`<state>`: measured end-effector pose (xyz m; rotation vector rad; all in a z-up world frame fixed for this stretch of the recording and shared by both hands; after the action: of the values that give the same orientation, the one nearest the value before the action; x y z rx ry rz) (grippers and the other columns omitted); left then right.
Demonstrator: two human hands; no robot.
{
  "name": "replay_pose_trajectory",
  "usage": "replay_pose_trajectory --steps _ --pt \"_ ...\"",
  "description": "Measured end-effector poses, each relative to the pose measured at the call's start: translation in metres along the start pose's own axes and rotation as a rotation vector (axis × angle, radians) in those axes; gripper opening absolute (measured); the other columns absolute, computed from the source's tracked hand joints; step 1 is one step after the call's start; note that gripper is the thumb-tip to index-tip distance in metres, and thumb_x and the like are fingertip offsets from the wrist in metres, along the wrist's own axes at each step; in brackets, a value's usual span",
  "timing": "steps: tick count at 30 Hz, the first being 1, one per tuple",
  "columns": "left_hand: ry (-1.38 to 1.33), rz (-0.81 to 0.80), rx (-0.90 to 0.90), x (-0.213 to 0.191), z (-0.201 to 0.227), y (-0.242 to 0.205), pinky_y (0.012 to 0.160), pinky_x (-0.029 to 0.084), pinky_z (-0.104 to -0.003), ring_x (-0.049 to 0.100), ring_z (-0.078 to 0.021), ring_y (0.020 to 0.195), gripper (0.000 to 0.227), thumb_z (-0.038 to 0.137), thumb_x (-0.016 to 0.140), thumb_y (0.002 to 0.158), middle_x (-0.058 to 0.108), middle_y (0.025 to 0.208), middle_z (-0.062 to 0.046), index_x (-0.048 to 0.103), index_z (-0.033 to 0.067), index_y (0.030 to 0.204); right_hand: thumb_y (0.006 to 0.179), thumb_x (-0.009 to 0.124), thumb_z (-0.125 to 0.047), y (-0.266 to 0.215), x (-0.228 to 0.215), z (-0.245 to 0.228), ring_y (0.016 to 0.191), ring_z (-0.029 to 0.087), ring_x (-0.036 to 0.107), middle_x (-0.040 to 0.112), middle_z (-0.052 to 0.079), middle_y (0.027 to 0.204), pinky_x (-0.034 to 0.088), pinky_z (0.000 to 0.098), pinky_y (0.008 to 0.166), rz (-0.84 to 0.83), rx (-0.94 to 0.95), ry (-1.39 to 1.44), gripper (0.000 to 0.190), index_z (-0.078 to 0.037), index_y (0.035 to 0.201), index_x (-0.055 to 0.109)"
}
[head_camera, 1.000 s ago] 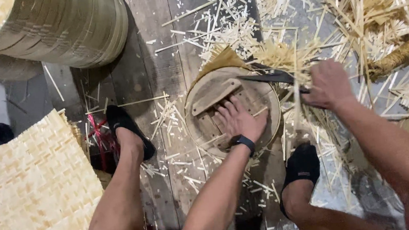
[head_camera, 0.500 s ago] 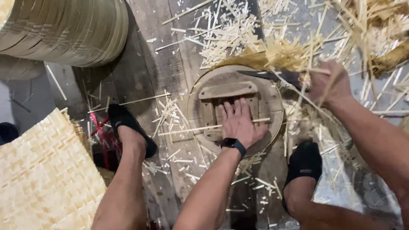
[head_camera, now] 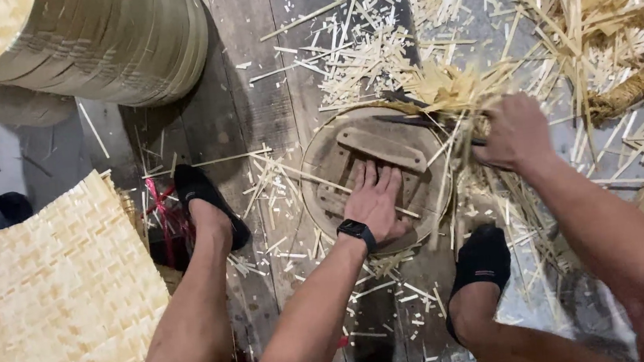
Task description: Assembling and trimming the edges of a woven bamboo basket bottom using a wooden mold and scissors.
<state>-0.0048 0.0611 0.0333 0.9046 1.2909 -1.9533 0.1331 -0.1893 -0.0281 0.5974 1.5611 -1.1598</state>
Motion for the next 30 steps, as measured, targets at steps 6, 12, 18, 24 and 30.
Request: replay_pose_trajectory --steps 6,12,18,24,30 --pt "0.032 0.084 0.099 0.014 -0.019 -0.005 0.126 0.014 -0.053 0.031 -0.0475 0.147 0.099 0.049 0.078 0.073 0.043 0.155 -0.022 0.041 -0.0010 0.150 0.096 0.060 -0.065 0.001 0.007 0.003 0.071 0.025 0.070 0.069 0.012 0.084 0.058 0.0415 0.065 -0.152 0.089 0.146 0.055 -0.013 0.109 0.072" --pt "0.127 -0.081 0.193 -0.008 -0.014 -0.012 0.127 0.016 -0.048 0.033 -0.0354 0.149 0.105 0.039 0.086 0.061 0.043 0.157 -0.011 0.041 0.0095 0.151 0.068 0.072 -0.065 -0.024 -0.006 0.018 0.078 0.026 0.064 0.066 0.010 0.085 0.057 0.0423 0.068 0.178 -0.052 0.032 0.057 -0.020 0.102 0.076" --pt "0.135 -0.088 0.200 0.015 -0.024 -0.011 0.127 0.015 -0.048 0.031 -0.0357 0.150 0.111 0.041 0.088 0.061 0.040 0.159 -0.011 0.037 0.0080 0.155 0.086 0.067 -0.063 0.041 0.009 -0.023 0.065 0.015 0.049 0.049 -0.001 0.073 0.049 0.0311 0.058 -0.035 -0.063 -0.085 0.050 -0.013 0.082 0.068" --pt "0.240 -0.197 0.294 -0.027 -0.021 -0.025 0.127 0.014 -0.046 0.025 -0.0303 0.153 0.110 0.044 0.085 0.063 0.033 0.163 -0.008 0.034 0.0111 0.155 0.085 0.065 -0.047 0.008 0.019 0.020 0.059 0.022 0.060 0.063 0.006 0.066 0.057 0.0396 0.057 -0.275 0.179 0.338 0.034 -0.014 0.089 0.073" --pt "-0.119 0.130 0.426 0.031 -0.073 0.001 0.116 0.031 -0.049 0.043 -0.0387 0.143 0.038 0.032 0.071 0.091 0.062 0.144 -0.008 0.069 0.0159 0.126 0.087 0.078 -0.053 -0.014 0.091 0.108 0.092 0.039 0.072 0.076 0.025 0.095 0.059 0.0475 0.082 -0.184 0.586 0.262 0.063 0.007 0.105 0.079"
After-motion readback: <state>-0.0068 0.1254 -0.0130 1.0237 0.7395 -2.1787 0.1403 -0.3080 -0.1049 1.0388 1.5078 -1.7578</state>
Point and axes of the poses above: each hand's wrist, its own y-axis towards the middle knuckle, its own x-axis out of the palm, z = x × y, the point moved 3 cm from there along y, towards the middle knuckle
